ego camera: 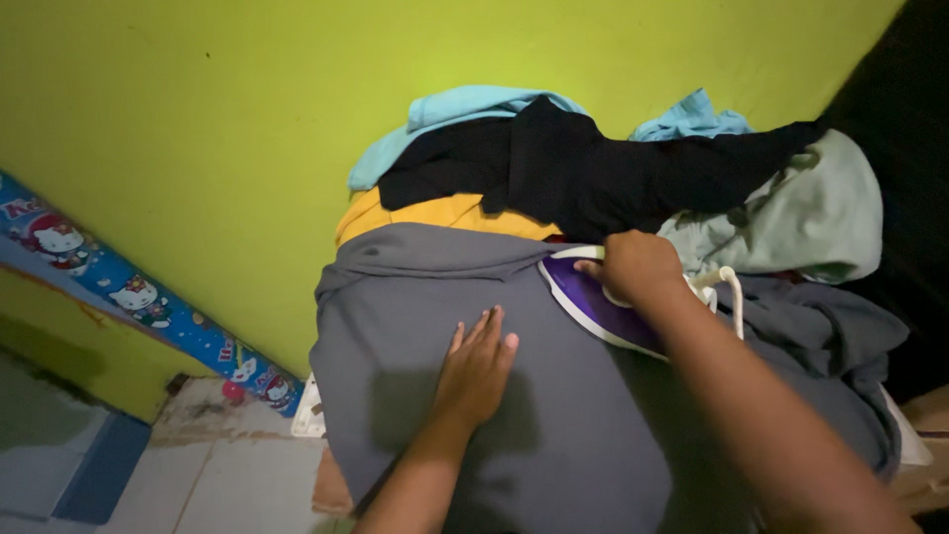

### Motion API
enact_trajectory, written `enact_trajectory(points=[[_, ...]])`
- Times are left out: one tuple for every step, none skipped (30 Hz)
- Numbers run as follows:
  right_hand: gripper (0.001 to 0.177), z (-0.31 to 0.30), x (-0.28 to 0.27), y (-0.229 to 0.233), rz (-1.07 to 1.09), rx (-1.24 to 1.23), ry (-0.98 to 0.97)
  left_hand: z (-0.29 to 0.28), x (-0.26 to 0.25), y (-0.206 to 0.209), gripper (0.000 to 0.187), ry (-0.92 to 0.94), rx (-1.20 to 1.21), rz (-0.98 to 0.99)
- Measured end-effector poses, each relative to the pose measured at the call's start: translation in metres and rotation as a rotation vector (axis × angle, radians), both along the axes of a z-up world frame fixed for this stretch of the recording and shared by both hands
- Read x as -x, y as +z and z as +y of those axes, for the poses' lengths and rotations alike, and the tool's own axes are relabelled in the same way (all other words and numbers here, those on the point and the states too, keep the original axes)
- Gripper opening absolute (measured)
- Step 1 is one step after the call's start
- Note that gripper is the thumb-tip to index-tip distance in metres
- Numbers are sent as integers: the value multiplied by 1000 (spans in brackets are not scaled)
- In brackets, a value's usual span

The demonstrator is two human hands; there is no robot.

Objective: The person irons a gray shirt on a white table using a purple and white iron. They smooth the fabric with their left hand while moving the iron back and forth with their right hand, then reposition the shirt to continue ironing different sections.

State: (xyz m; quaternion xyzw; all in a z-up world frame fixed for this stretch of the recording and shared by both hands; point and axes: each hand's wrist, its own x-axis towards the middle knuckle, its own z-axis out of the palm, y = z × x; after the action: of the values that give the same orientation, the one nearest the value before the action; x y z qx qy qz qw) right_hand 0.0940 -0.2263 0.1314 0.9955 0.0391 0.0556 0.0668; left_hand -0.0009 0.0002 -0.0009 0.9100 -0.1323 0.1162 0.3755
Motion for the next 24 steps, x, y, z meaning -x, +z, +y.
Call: enact_trajectory(points=[[64, -1, 3, 0, -18, 1, 19, 0, 0, -1, 65, 13, -6, -6], [65, -2, 6, -1, -12, -5, 5, -1, 0, -3, 65, 25, -11, -10], [66, -2, 10, 0, -6, -11, -8, -2, 0, -5, 65, 36, -15, -14], [67, -3, 14, 1, -1, -16, -24, -2, -2, -7, 65, 31, 2, -7], [67, -3, 20, 1, 9, -8, -19, -2, -3, -8, 66, 27, 20, -1], [67, -4, 29, 3, 20, 1, -17, -1, -4, -10, 66, 20, 38, 6], [68, -5, 37, 5, 31, 10, -14, -1, -5, -13, 66, 25, 38, 1], [68, -5, 46, 7, 55, 37, 0, -2, -5, -15, 66, 29, 38, -3], [68, -4, 55, 10, 79, 64, 14, -2, -6, -17, 67, 33, 38, -8], [68, -4, 65, 12, 107, 89, 27, -2, -7, -18, 67, 26, 30, 6], [66, -4, 75, 14, 122, 79, 44, -2, -10, -18, 67, 20, 21, 20], [65, -4, 86, 15, 136, 69, 63, -2, -12, -19, 68, 15, 13, 33], [64, -4, 97, 16, 150, 58, 82, -1, -13, -19, 68, 11, 14, 29], [62, -4, 107, 17, 153, 44, 122, -1, -12, -20, 68, 6, 15, 26], [61, -4, 117, 18, 156, 29, 162, -1, -11, -20, 68, 2, 17, 24], [59, -4, 126, 19, 156, 13, 203, -1, -11, -20, 68, 6, 24, 27], [58, -3, 135, 19, 158, 5, 231, -1, -9, -20, 68, 10, 31, 31], [58, -2, 144, 18, 161, -3, 259, -1, -8, -19, 68, 15, 38, 35], [57, -1, 152, 19, 164, -11, 287, -1, -8, -19, 69, 10, 22, 30], [58, 0, 160, 19, 164, -12, 302, 0, -9, -18, 69, 6, 7, 25], [58, 1, 167, 19, 163, -14, 317, 0, -9, -17, 69, 2, -8, 20], [59, 1, 172, 20, 163, -15, 334, -1, -9, -16, 69, 2, -8, 42], [59, 2, 175, 20, 162, -16, 343, -1, -9, -16, 69, 2, -8, 65], [59, 1, 177, 20, 160, -17, 352, -1, -9, -16, 69, 1, -9, 86]])
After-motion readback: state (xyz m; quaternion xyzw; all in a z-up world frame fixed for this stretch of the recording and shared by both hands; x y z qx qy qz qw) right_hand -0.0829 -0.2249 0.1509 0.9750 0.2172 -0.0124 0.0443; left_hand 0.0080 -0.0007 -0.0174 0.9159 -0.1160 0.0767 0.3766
